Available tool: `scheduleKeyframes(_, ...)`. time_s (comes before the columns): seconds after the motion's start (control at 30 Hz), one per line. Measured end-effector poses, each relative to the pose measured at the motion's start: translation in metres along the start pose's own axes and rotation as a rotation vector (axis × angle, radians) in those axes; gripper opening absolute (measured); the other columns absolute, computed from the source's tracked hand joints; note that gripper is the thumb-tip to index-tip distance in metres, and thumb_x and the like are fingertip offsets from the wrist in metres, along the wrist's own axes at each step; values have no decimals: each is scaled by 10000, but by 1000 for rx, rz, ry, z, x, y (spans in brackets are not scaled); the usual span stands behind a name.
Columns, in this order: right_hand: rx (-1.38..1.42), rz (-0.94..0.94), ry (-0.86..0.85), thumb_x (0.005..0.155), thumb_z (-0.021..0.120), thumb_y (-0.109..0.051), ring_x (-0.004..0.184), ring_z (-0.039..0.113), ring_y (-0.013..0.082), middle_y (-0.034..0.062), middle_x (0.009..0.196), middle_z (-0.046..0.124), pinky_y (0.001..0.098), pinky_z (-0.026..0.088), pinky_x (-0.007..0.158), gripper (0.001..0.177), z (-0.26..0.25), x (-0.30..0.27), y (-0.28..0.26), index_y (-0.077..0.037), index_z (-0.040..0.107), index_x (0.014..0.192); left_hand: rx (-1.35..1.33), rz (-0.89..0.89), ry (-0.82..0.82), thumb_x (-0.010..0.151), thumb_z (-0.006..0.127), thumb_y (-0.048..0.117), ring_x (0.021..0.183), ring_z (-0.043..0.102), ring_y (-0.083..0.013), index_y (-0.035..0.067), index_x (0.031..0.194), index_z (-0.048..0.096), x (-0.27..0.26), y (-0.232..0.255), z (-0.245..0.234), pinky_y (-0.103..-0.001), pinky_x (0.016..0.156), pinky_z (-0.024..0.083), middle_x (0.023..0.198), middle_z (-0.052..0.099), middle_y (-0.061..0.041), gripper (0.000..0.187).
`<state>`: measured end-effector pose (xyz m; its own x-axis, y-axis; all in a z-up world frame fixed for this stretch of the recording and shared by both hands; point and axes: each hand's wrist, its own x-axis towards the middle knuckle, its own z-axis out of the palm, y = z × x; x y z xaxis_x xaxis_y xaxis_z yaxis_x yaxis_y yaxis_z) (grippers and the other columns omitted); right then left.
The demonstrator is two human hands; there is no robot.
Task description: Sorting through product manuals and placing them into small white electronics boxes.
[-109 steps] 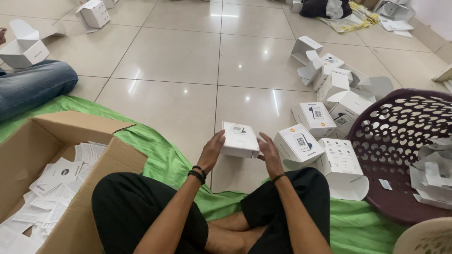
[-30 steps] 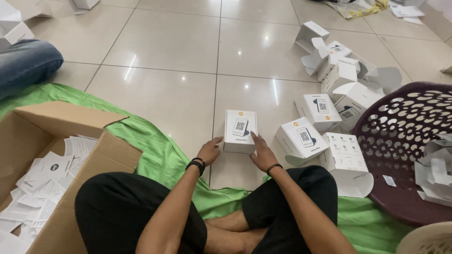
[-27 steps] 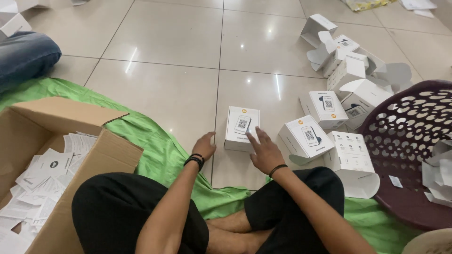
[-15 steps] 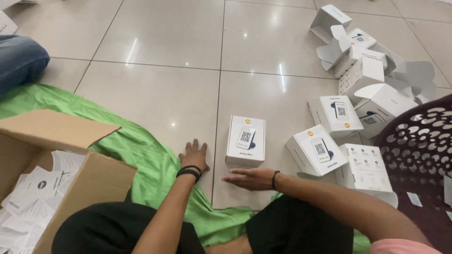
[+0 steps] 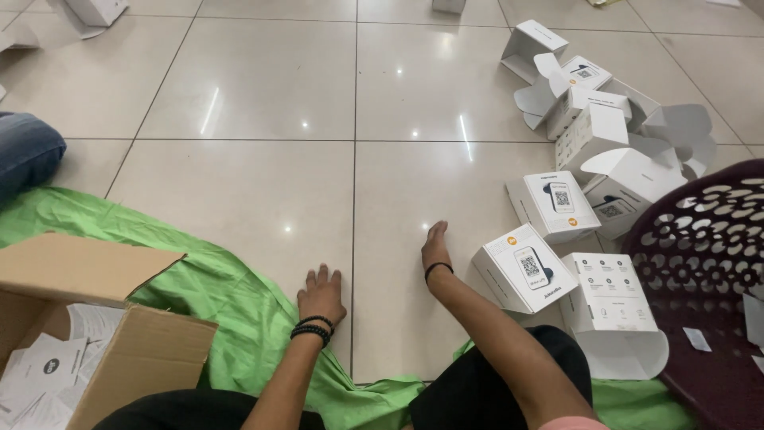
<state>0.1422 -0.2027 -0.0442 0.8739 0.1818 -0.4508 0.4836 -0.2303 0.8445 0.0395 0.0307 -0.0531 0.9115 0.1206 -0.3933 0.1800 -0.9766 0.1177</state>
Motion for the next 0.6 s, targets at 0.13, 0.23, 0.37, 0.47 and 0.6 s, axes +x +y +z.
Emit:
scheduleKeyframes(0.13,92,-113,-27,993,596,-401,1482,289,499,275,1567,417,665,280,1129,643,13,-43,-21,-3,512,1490,40,110,95,869,713,155,1506,291,-364,153,1498,458,5,34,-4,-514,1102,433,1652,293,-110,678)
scheduleKeyframes(0.23,158,-67,-21,975,606,-333,1476,267,525,309,1588,380,714,300,1070,643,16,-66,-53,19,503,1503,-105,200,32,946,661,306,1389,475,-325,91,1422,547,12,93,-25,-466,1077,489,1526,489,-102,535)
scheduleKeyframes(0.37,361,-114,-94,974,590,-322,1483,244,522,281,1630,298,715,267,1074,663,108,-74,-90,-4,435,1535,-276,541,283,956,639,381,1405,446,-322,102,1408,559,11,207,-35,-478,1087,445,1524,488,-110,537)
scheduleKeyframes(0.47,557,-110,-76,951,603,-316,1458,296,480,254,1608,337,670,315,1060,655,53,-77,-138,-12,454,1511,-253,769,257,952,611,488,1454,370,-331,146,1452,518,-19,281,-43,-506,1128,376,1572,419,-112,612)
scheduleKeyframes(0.6,811,-103,-8,919,621,-307,1425,365,423,217,1579,390,611,380,1042,645,62,-106,-120,-23,479,1480,-41,951,171,878,606,641,1532,186,-339,289,1523,426,-31,314,-16,-577,1217,179,1652,257,-94,756)
